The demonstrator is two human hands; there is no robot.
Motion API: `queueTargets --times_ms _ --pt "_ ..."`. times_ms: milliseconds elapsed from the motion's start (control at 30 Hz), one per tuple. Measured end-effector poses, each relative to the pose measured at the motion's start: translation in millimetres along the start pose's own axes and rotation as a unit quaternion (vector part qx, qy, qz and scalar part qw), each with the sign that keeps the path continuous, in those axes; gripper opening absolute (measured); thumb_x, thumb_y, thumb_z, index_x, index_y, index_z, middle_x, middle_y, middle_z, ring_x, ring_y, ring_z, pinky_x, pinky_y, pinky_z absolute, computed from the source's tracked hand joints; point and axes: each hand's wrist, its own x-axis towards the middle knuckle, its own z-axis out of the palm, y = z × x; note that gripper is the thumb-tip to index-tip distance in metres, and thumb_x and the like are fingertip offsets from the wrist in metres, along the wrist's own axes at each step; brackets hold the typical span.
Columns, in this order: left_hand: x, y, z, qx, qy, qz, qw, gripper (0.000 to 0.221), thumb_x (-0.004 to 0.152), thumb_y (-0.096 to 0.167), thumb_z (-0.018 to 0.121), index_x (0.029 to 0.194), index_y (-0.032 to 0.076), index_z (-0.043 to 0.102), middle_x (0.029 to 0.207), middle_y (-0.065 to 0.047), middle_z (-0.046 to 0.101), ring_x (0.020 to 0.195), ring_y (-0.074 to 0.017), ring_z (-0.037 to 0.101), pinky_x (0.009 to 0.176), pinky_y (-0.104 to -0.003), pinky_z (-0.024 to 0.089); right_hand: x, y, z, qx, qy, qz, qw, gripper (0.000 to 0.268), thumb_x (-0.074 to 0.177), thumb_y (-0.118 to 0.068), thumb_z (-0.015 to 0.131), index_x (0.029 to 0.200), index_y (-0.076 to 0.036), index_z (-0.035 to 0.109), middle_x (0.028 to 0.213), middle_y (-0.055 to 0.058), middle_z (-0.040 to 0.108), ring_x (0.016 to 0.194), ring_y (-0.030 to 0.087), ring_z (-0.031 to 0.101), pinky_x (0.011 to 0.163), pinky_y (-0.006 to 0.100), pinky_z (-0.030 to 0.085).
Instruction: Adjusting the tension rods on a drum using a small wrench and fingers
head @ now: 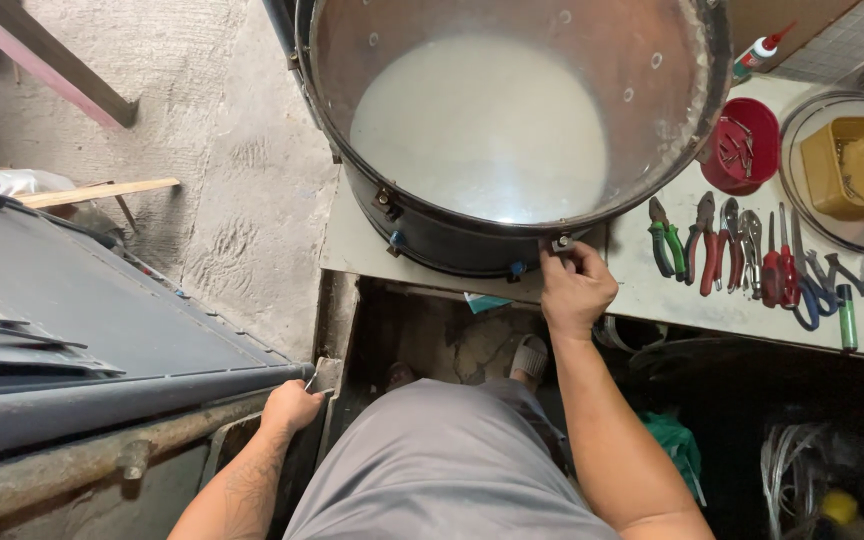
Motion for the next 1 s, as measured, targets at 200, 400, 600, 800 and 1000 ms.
queueTargets --times_ms 200,400,600,800,1000 --pt "2.2 -1.3 2.4 -0.005 -0.001 0.001 1.000 0.048 0.084 0.047 0.066 0.111 0.010 0.079 0.115 -0.020 0.078 0.123 -0.0357 0.068 0.102 -0.047 0.055 -3.5 -10.5 -1.8 -0.012 -0.003 -0.007 1.000 0.024 0.067 -0.012 0.092 0.087 -0.012 0.079 0.061 0.007 0.060 0.064 0.011 0.061 0.068 0.028 0.055" --pt "5.3 1.5 1.7 -0.013 -0.005 0.011 1.000 0.050 0.084 0.048 0.067 0.114 0.010 0.078 0.116 -0.019 0.077 0.124 -0.0355 0.067 0.103 -0.046 0.055 -1.4 1.6 -0.9 -0.013 -0.006 -0.018 1.000 0.019 0.069 -0.009 0.087 0.085 -0.014 0.079 0.058 0.005 0.057 0.060 0.011 0.059 0.064 0.026 0.053" --pt "-8.8 15.9 -7.2 -0.006 -0.009 0.017 1.000 0.047 0.084 0.046 0.067 0.115 0.011 0.078 0.117 -0.020 0.077 0.123 -0.0355 0.068 0.103 -0.046 0.055 2.4 19.5 -1.5 0.005 -0.010 -0.044 0.999 0.015 0.071 -0.005 0.083 0.085 -0.009 0.080 0.055 0.006 0.057 0.059 0.011 0.059 0.061 0.029 0.052" --pt "5.2 13.7 -3.0 0.003 -0.018 0.007 1.000 0.047 0.084 0.049 0.067 0.114 0.015 0.078 0.115 -0.017 0.078 0.123 -0.0339 0.068 0.102 -0.045 0.056 0.9 20.2 -2.4 0.001 -0.019 0.010 1.000 0.017 0.070 -0.007 0.085 0.086 -0.011 0.079 0.057 0.004 0.057 0.063 0.007 0.056 0.066 0.026 0.052" --pt "18.4 16.0 -0.4 0.004 -0.016 0.013 1.000 0.046 0.085 0.050 0.067 0.113 0.014 0.078 0.116 -0.018 0.077 0.122 -0.0351 0.068 0.102 -0.046 0.056 -0.3 1.3 -2.7 0.014 -0.018 0.035 0.999 0.023 0.067 -0.008 0.090 0.088 -0.012 0.080 0.068 0.008 0.067 0.068 0.009 0.059 0.074 0.025 0.054"
